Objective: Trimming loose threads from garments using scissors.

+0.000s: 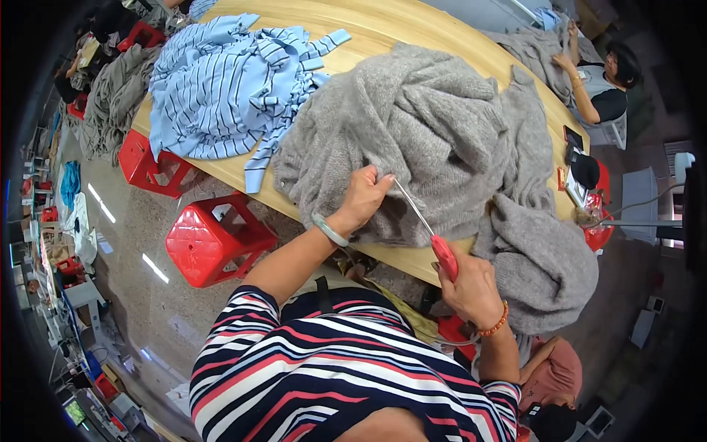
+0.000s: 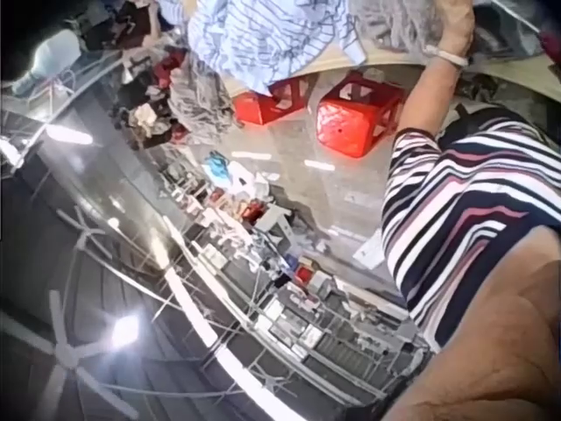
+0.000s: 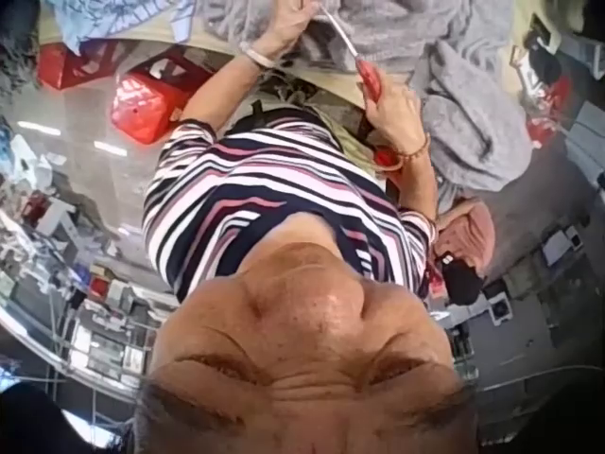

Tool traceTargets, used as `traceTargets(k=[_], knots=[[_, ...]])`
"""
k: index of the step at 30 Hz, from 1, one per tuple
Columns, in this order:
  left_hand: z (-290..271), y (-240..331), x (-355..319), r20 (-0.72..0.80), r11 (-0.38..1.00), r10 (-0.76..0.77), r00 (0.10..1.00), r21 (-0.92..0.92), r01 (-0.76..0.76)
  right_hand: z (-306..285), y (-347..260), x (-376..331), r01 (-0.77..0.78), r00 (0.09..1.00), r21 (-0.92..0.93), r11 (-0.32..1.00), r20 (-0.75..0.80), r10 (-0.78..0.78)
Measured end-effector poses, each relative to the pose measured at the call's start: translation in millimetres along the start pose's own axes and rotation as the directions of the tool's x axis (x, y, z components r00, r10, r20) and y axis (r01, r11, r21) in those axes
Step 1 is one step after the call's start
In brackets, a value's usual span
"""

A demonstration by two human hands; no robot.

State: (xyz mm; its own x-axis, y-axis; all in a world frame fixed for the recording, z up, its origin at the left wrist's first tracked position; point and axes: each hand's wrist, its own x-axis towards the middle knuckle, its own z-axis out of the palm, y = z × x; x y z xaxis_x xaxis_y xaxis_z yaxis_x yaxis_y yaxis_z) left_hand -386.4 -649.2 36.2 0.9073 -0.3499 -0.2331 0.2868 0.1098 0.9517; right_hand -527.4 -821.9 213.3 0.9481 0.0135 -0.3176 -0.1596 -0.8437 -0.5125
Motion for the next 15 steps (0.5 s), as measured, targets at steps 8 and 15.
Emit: traceTargets(k=[8, 15], knots=[[-4, -4, 6, 0.025, 0.970, -0.003, 1.000, -0.244, 0.009, -17, -6, 25, 0.071, 0.996, -0.158, 0.985, 0.071, -0.060], [-11, 13, -14, 0.155, 0.814, -0.042, 0.987, -0.568, 0.123, -11, 5, -34, 0.036, 0.973, -0.093, 0.995, 0.229, -0.014]])
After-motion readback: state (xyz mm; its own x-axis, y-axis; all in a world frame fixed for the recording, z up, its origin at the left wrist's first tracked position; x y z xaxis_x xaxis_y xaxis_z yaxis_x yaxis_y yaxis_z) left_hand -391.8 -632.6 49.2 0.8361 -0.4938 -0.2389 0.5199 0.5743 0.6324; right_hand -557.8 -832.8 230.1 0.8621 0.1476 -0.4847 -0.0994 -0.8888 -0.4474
